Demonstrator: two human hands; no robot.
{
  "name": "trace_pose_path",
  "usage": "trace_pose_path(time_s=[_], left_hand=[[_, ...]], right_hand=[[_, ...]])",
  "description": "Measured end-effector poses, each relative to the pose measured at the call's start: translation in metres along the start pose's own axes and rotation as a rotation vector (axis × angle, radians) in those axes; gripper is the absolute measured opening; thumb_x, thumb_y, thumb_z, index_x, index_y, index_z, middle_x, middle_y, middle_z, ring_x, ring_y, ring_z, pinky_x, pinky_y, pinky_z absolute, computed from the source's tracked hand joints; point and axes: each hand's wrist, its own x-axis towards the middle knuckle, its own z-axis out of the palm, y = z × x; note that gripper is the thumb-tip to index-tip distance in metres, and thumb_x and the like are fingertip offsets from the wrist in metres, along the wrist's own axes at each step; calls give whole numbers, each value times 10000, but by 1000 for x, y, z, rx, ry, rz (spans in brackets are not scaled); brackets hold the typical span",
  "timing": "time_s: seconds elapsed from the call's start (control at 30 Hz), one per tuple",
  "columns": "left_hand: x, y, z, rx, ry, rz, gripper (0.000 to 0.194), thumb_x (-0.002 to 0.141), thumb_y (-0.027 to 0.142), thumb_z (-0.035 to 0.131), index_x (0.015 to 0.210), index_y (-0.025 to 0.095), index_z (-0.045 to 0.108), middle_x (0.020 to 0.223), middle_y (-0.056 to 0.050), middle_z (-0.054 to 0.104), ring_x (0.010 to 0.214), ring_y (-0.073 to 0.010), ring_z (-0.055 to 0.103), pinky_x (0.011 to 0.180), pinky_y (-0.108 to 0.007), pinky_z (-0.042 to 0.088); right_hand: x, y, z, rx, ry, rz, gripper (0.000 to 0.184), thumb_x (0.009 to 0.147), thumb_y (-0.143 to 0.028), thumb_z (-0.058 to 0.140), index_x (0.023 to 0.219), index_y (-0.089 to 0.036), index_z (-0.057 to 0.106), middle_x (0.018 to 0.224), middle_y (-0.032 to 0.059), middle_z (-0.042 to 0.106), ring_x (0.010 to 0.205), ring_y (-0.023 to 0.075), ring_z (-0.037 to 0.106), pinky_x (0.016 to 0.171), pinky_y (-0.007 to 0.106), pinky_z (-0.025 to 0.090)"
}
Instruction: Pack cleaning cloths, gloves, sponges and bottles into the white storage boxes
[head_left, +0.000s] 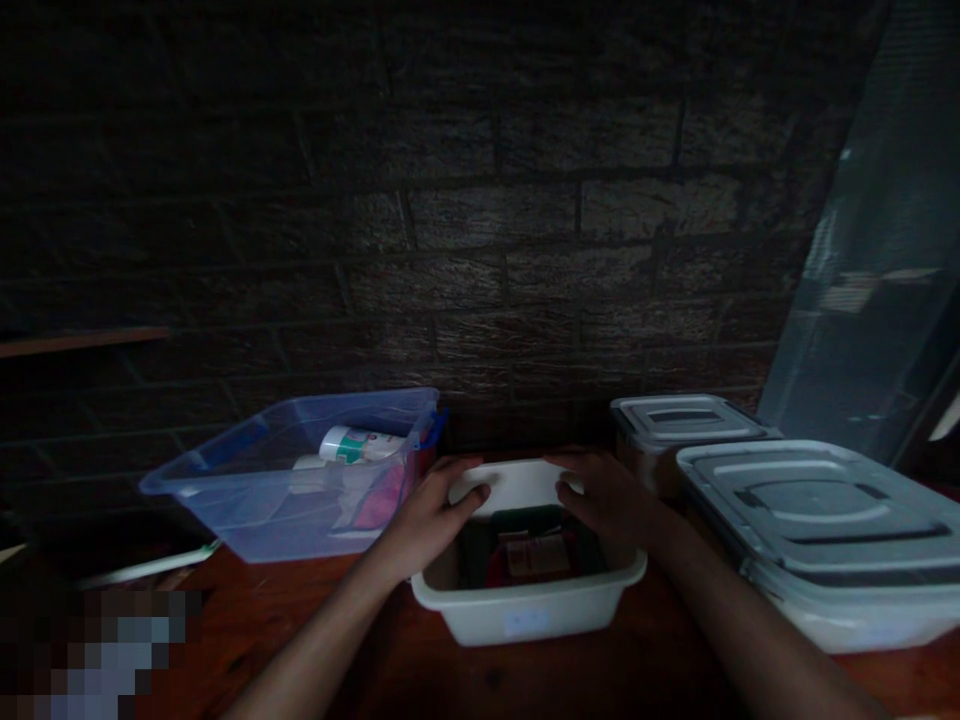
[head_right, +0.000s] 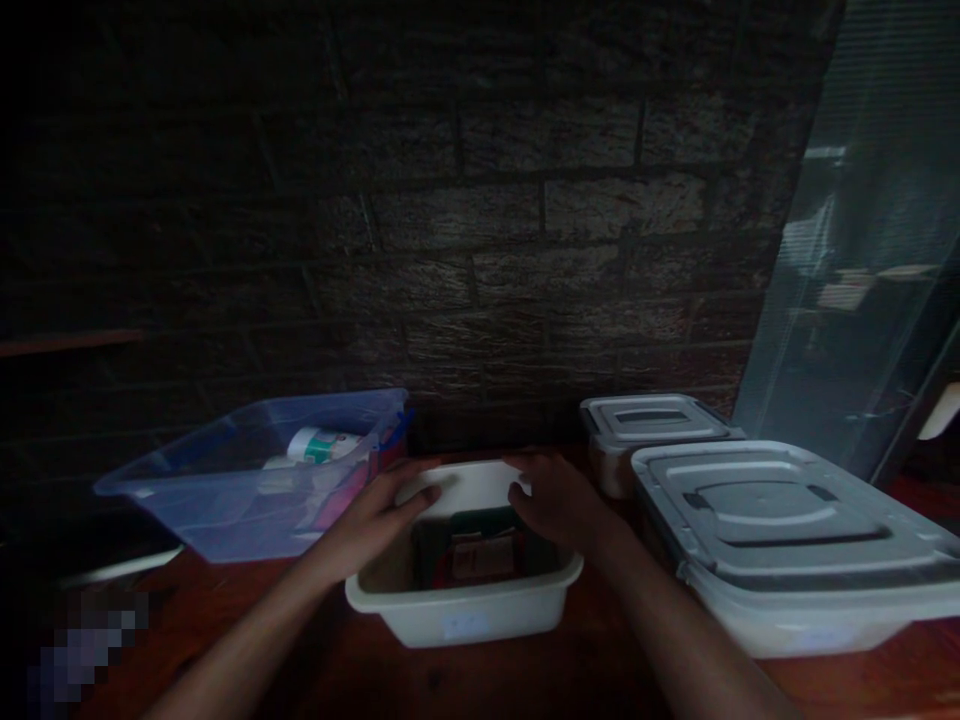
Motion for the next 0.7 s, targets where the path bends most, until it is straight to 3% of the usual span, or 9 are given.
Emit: trace_pose_path(time_s=[0.2,0.3,0.4,0.5,0.6,0.7], left_hand=[[3,-5,-4,-4,-5,-33,499,953,503,522,1342,214,642,1390,-60,650,1328,-272,564,1174,-431,380],[6,-9,-10,54,-5,17,490,965,513,504,1338,227,642,1361,-67,662,1303,-287,572,1170,-453,382],[8,-13,-16,91,8,64,472,955,538,532,1311,252,648,1366,-65,656,1271,-297,590,1143,-459,415],[8,-8,-21,116,-3,94,443,955,540,541,1313,295,630,1366,-29,655,1245,-286,609,1114,-439,446],[9,6,-24,157,-8,122,451,946,574,530,1309,326,625,1380,-10,642,1266,-289,595,1107,-445,453],[13,21,-22,164,22,166,470,916,622,539,1253,319,666,1359,-20,653,1250,-303,604,1104,-466,455]], right_hand=[[-12,-26,-17,-150,59,136,436,955,-303,522,1346,-177,666,1270,149,699,1150,310,666,993,436,517],[-38,-45,-31,-129,115,43,437,964,-299,528,1377,-202,631,1318,110,677,1204,288,631,1041,412,494],[-75,-52,-52,-119,137,18,387,952,-290,563,1327,-261,652,1249,73,705,1117,258,665,958,382,542],[-113,-41,-80,-174,181,83,306,927,-289,597,1215,-273,699,1173,74,724,1038,254,687,880,365,577],[-145,-17,-107,-329,187,180,332,969,-271,540,1279,-252,657,1224,99,705,1091,274,683,921,405,576],[-166,6,-117,-464,179,243,399,953,-358,591,1324,-217,632,1245,119,704,1082,296,704,907,427,605]])
